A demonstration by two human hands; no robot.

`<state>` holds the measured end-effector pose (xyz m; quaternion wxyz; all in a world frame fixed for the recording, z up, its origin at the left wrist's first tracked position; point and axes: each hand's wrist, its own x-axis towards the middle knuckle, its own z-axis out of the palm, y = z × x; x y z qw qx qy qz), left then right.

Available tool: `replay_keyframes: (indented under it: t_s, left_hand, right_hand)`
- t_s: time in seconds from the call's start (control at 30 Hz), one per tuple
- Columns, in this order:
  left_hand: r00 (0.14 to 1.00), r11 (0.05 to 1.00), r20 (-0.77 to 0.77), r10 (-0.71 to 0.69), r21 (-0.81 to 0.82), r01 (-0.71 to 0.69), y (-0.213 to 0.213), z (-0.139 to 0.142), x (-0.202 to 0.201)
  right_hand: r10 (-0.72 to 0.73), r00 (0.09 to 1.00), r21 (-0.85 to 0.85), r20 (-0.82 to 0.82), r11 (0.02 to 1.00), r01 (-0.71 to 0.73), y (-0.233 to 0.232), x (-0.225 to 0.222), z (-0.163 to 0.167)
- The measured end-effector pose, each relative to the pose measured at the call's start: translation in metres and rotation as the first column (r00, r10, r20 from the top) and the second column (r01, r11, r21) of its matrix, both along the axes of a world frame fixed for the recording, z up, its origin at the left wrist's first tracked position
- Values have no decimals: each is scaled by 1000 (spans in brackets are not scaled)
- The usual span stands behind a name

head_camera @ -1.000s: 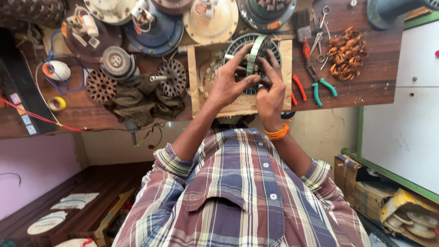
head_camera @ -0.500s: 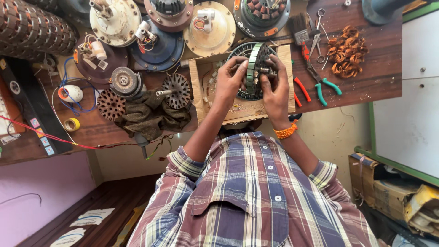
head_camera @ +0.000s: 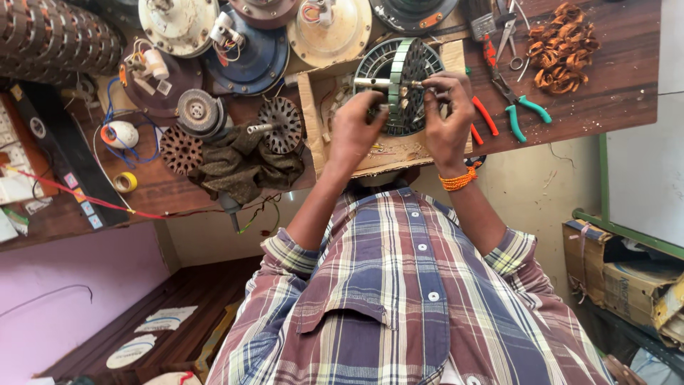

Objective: The person works on a fan motor at a cluttered workbench. They use pliers to cut and pull out old copper windings from the stator, fit a green ring component onto the rotor shaft by hand, press the parts together, and then file the rotor surface with a flat file.

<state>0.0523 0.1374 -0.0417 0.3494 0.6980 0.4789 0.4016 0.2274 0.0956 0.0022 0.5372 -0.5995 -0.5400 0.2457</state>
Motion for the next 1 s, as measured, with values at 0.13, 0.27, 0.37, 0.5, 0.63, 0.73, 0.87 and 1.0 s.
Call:
replay_keyframes:
  t_s: [0.13,0.27,0.37,0.5,0.63,0.73,0.87,1.0]
  left_hand:
    - [988,965,112,106,-250,-76,-15,17,10]
    - [872,966,488,44,-242,87,-22,31,14]
    - [853,966,513,-101,-154,207,-23,30,20]
    - [811,946,582,-65,-223,235,-24,21,24]
    - [835,966,547,-59,-181,187,-29,14,25]
    - [853,972,520,-52,-169,162,-30,16,24]
    - [871,976,481,-98,-126,179,-22,26,17]
    - [925,965,370,-91,-197,174,-13,39,12]
  right_hand:
    - [99,989,38,110,994,-103,4,1,11]
    - [170,973,26,156,984,-176,12,6,23]
    - [206,971,-40,125,979,-202,16,11,25]
    - [227,959,29,171,972,-235,18,12,20]
    - [161,980,-19,120,987,-159,6,2,16]
    - [123,955,47,269,989,-140,-15,-11,15]
    - [130,952,14,277,990,-140,-32,-24,11]
    - [150,979,-4,136,989,-151,-28,-22,7]
